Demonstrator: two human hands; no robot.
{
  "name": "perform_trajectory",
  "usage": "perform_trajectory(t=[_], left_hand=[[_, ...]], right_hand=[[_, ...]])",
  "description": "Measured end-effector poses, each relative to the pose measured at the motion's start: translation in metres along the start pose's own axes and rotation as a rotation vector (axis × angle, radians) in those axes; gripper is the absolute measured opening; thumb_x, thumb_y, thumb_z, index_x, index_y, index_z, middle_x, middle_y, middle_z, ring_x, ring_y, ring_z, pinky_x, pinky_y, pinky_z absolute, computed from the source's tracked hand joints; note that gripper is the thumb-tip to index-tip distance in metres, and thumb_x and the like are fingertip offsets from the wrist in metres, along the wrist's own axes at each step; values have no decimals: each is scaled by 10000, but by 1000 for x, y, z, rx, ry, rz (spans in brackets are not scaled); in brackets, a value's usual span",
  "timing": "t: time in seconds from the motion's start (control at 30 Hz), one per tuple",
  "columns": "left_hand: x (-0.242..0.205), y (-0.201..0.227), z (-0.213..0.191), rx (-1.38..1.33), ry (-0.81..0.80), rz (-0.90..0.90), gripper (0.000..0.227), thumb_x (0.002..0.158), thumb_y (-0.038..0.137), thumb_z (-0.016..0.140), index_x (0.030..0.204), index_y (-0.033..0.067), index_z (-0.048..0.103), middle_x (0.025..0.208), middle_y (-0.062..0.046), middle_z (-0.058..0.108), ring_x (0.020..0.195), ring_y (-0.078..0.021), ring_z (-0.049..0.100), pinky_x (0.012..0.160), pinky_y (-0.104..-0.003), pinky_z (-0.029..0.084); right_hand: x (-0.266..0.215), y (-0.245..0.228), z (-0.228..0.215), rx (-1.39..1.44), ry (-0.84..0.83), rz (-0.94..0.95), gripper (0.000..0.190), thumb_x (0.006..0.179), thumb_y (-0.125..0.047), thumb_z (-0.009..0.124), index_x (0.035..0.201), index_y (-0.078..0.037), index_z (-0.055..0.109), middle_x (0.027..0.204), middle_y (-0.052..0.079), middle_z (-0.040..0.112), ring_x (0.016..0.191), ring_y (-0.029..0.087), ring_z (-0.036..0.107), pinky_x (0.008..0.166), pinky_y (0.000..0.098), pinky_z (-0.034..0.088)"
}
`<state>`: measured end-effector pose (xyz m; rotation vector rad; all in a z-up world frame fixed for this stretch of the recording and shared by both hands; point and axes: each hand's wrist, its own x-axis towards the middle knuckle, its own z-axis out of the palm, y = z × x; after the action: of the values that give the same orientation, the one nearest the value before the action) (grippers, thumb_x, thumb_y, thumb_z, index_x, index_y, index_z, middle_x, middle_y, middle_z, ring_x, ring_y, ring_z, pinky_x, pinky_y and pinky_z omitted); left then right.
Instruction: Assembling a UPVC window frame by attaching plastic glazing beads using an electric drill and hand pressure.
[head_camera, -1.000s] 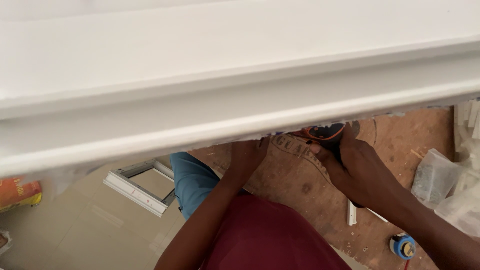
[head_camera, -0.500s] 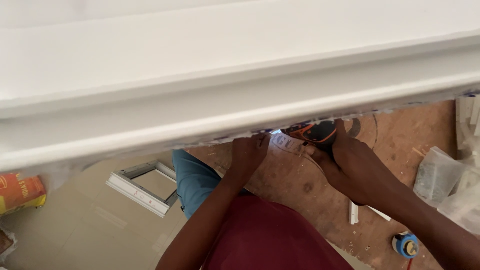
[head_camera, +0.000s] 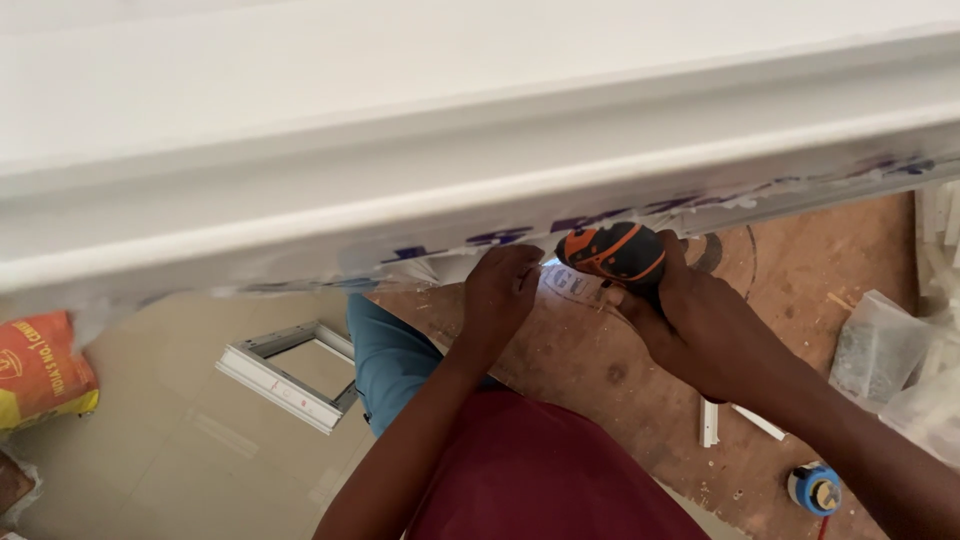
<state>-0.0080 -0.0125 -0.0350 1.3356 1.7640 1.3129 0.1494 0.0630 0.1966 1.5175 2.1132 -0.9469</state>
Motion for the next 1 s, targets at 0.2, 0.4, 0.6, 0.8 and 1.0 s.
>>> perform_trajectory(t=[0.2,0.4,0.6,0.8,1.0], left_hand=[[-1,-5,3,89,27,53,252,889,124,751,1136,81,765,994,-107,784,867,-257,743,761,-379,594],[4,-4,3,207,-190,-243,201,922,202,752,1097,119,806,753,-159,755,642,-295,731,684,-387,584],[3,12,-9,139,-39,121,254,908,74,737,1161,77,732,1055,-109,717,941,-283,703,791,-391,582],[6,16,-17,131,-131,141,471,878,2,704,1338,80,636,1198,-113,661,992,-294,674,827,-400,572],[1,4,-5,176,2,252,439,874,20,729,1302,88,660,1226,-134,654,1059,-327,671,856,-414,573]], right_hand=[[6,8,6,-1,3,-6,908,981,-481,527,1525,147,160,553,195,650,506,355,664,509,469,523],[10,16,6,-101,-113,29,936,1036,-433,517,1607,143,49,585,127,665,531,292,681,533,408,533],[15,31,2,-33,21,-101,727,951,-454,597,1454,-2,331,533,164,648,494,336,657,501,459,500],[7,30,2,-66,153,-214,576,944,-501,623,1242,-31,476,537,160,626,501,339,633,503,470,478],[-35,32,-15,-22,125,-6,629,936,-530,644,1366,-106,468,615,113,643,549,294,667,517,445,531]])
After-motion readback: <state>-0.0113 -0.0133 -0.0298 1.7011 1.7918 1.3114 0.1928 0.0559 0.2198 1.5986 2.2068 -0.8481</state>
